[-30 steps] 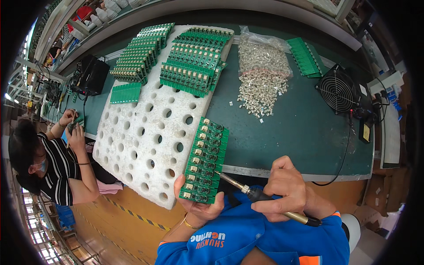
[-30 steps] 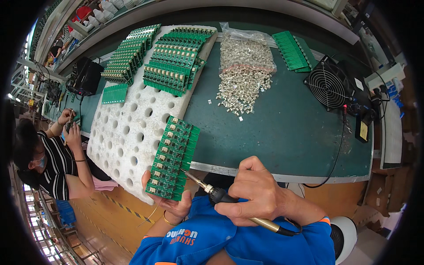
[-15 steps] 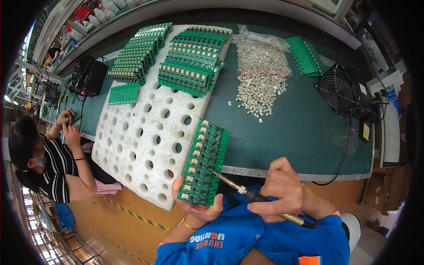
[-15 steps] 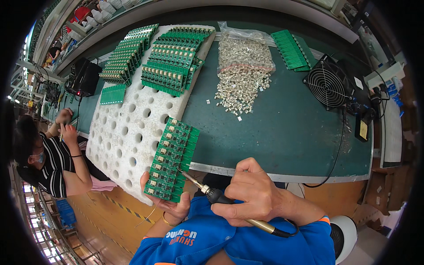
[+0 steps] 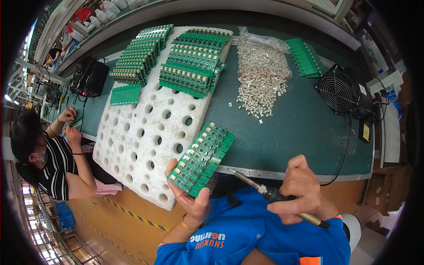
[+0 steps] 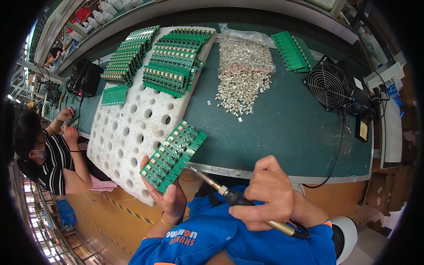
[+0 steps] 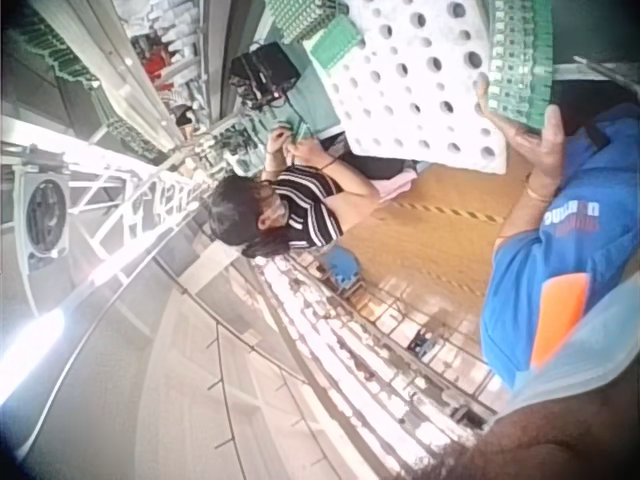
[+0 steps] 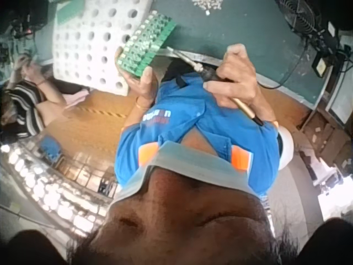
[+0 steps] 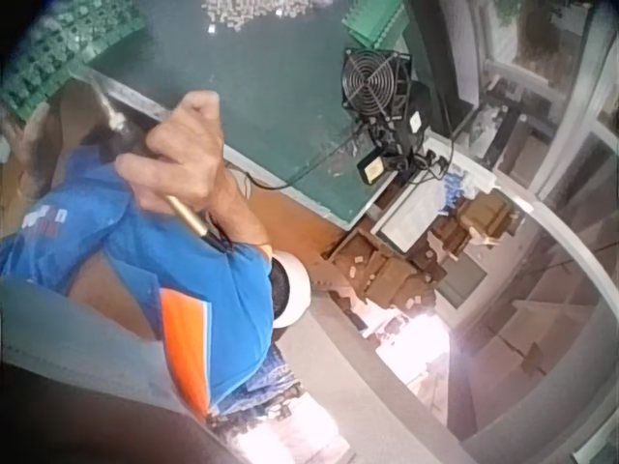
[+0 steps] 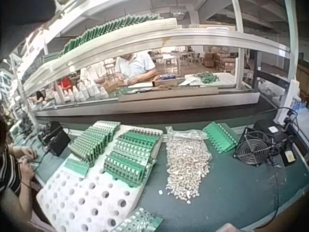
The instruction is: The person solders components onto circuit boards using a soldering iron and shows the boards to a coworker.
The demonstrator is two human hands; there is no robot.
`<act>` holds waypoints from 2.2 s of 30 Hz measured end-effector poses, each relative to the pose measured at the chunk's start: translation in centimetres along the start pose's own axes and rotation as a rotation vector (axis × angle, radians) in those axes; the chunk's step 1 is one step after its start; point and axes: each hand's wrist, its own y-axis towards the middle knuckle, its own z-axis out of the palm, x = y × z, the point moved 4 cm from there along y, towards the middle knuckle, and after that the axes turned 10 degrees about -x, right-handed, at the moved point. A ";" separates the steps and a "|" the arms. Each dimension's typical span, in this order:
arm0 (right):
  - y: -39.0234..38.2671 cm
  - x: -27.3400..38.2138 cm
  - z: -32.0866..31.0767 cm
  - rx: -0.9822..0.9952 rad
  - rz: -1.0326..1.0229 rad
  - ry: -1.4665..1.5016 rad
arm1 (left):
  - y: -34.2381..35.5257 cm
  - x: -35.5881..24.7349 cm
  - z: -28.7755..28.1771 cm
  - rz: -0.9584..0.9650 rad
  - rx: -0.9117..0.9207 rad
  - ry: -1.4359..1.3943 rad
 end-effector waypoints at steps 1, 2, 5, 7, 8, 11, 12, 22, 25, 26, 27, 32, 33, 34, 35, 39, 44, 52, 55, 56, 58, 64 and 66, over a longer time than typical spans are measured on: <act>-0.1 -0.1 0.2 -0.001 -0.001 0.000 | 0.2 0.1 0.1 -0.056 -0.009 -0.084; -0.3 -0.3 0.3 -0.032 -0.003 -0.011 | 0.3 0.1 0.3 -0.056 -0.007 -0.084; -0.3 -0.4 0.2 -0.066 0.009 -0.026 | 0.6 0.3 0.6 -0.178 -0.028 -0.241; -0.4 -0.6 0.2 -0.069 0.024 -0.028 | 0.7 0.0 0.8 -0.210 -0.012 -0.253; -0.5 -0.7 0.1 -0.094 0.021 -0.040 | 0.7 0.2 0.7 -0.255 -0.011 -0.288; -0.6 -1.0 0.1 -0.140 0.021 -0.065 | 0.7 0.5 0.5 -0.337 0.016 -0.343; -0.6 -1.0 0.0 -0.162 0.024 -0.078 | 0.6 0.6 0.5 -0.372 0.043 -0.363; -0.6 -1.4 0.3 -0.160 0.046 -0.054 | 0.6 0.8 1.4 -0.457 0.035 -0.340; -0.5 -1.4 0.4 -0.155 0.045 -0.046 | 0.6 1.1 1.1 -0.472 0.041 -0.344; -0.5 -1.4 0.5 -0.153 0.046 -0.043 | 0.6 1.2 1.1 -0.493 0.045 -0.353; -0.5 -1.5 0.5 -0.150 0.046 -0.040 | 0.6 1.2 1.1 -0.513 0.050 -0.361; -0.6 -1.5 0.5 -0.174 0.044 -0.032 | 0.6 1.3 1.0 -0.556 0.081 -0.405; -0.6 -1.6 0.4 -0.178 0.045 -0.031 | 0.6 1.4 1.1 -0.582 0.058 -0.427; -0.7 -1.6 0.3 -0.179 0.047 -0.034 | 0.6 1.5 1.3 -0.585 0.060 -0.426; -0.7 -1.6 0.3 -0.182 0.052 -0.025 | 0.6 1.5 1.3 -0.593 0.067 -0.441; -0.7 -1.7 0.2 -0.190 0.064 -0.007 | 0.6 1.7 1.2 -0.627 0.078 -0.473; -0.9 -2.0 0.2 -0.202 0.078 0.032 | 0.6 1.8 1.3 -0.657 0.087 -0.487; -0.4 -2.4 -0.5 -0.151 0.126 0.191 | 0.6 1.9 1.5 -0.573 0.062 -0.388; -0.8 -2.6 -0.3 -0.108 0.189 0.270 | 0.8 2.0 1.6 -0.475 0.101 -0.324; -0.9 -2.7 -0.2 -0.111 0.207 0.274 | 0.8 1.9 1.8 -0.449 0.090 -0.311; -1.0 -2.9 0.1 -0.116 0.231 0.276 | 0.8 1.9 1.8 -0.429 0.081 -0.297; -1.3 -3.3 0.7 -0.117 0.220 0.287 | 0.7 2.0 1.5 -0.403 0.067 -0.263; -1.1 -3.3 0.7 -0.122 0.210 0.282 | 0.7 2.2 1.5 -0.414 0.065 -0.267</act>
